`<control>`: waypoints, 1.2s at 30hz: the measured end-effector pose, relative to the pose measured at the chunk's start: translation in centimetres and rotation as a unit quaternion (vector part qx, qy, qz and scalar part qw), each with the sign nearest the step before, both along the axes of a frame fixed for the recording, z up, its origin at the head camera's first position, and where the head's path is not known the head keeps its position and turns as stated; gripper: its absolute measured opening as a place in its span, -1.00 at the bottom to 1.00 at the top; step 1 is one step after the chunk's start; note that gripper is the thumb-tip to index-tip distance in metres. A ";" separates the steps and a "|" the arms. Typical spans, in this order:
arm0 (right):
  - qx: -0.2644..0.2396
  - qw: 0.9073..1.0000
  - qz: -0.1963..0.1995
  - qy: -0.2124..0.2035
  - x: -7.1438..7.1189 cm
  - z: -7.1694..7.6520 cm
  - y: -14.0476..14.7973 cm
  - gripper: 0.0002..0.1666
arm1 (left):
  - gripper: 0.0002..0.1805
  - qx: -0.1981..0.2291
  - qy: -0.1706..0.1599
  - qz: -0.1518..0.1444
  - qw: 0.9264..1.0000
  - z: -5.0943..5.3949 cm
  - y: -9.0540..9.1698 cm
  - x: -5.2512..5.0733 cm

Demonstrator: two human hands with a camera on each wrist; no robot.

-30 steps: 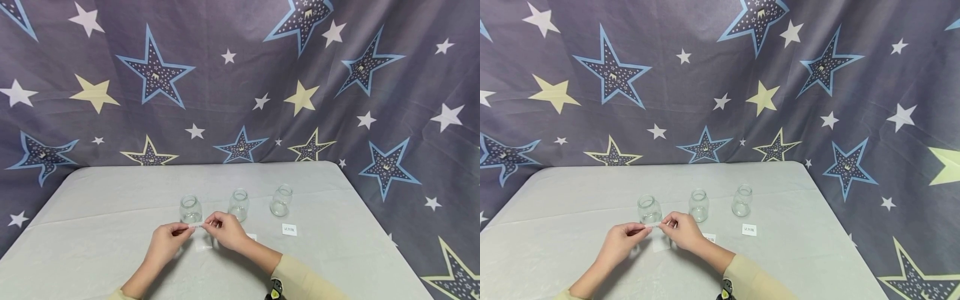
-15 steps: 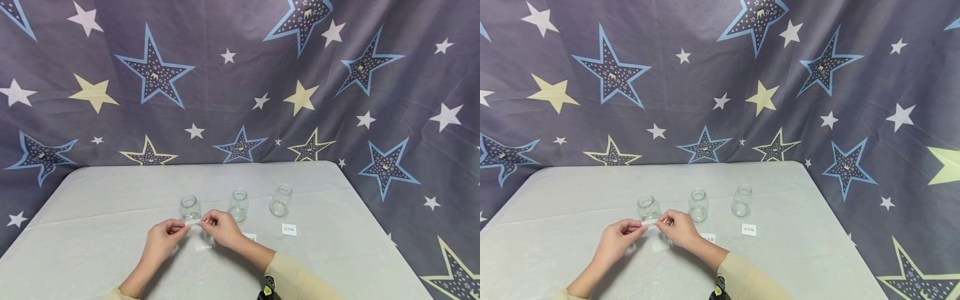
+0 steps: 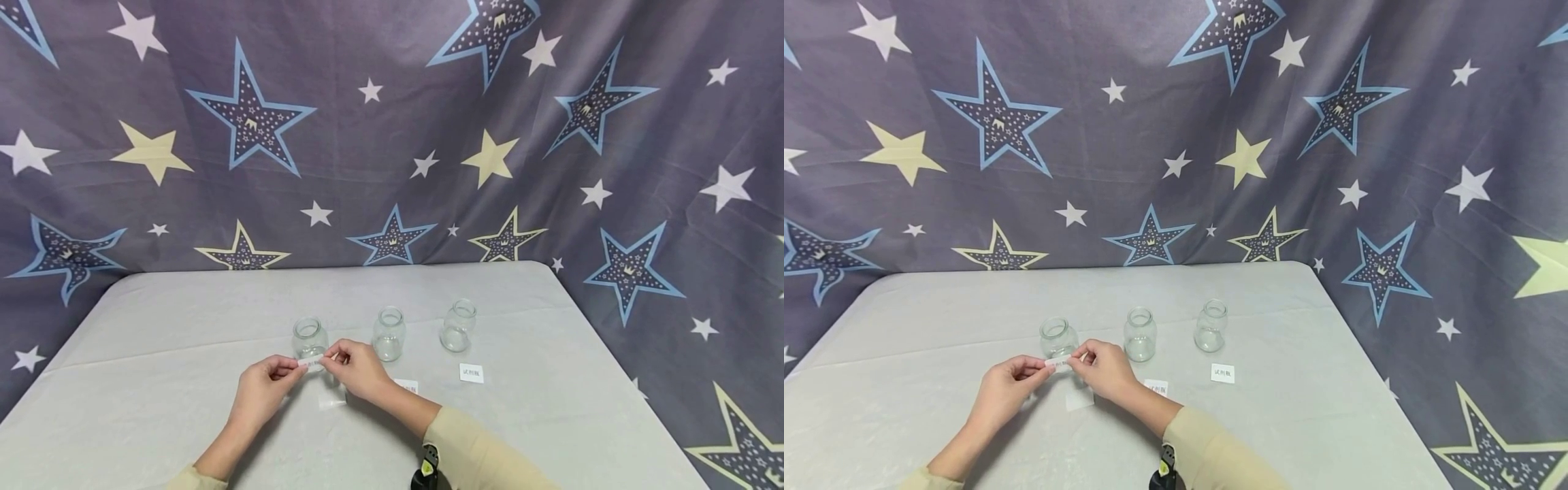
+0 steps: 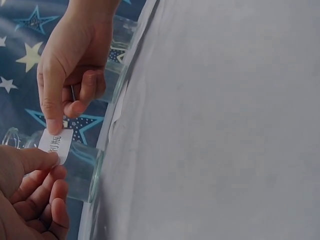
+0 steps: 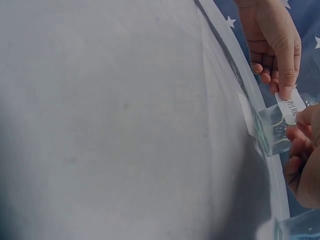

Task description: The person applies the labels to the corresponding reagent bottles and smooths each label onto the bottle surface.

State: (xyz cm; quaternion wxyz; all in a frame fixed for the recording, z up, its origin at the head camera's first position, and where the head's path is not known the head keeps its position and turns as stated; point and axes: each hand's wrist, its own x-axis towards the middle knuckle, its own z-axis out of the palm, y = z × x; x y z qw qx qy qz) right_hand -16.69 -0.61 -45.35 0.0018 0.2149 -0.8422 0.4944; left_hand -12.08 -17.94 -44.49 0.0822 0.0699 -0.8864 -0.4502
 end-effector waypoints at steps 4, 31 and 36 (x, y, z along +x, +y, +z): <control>0.003 1.000 -0.006 0.007 -0.2 -0.1 -0.1 -0.86 | -0.86 -0.007 0.006 -0.002 1.000 0.0 0.0 -0.2; 0.181 0.970 -0.094 0.131 0.6 0.6 -0.6 -0.78 | -0.81 -0.029 -0.004 -0.026 0.999 0.6 -0.5 -0.4; 0.192 0.968 -0.094 0.130 0.5 0.7 -0.4 -0.70 | -0.80 -0.029 -0.010 -0.029 0.999 0.7 -0.7 -0.5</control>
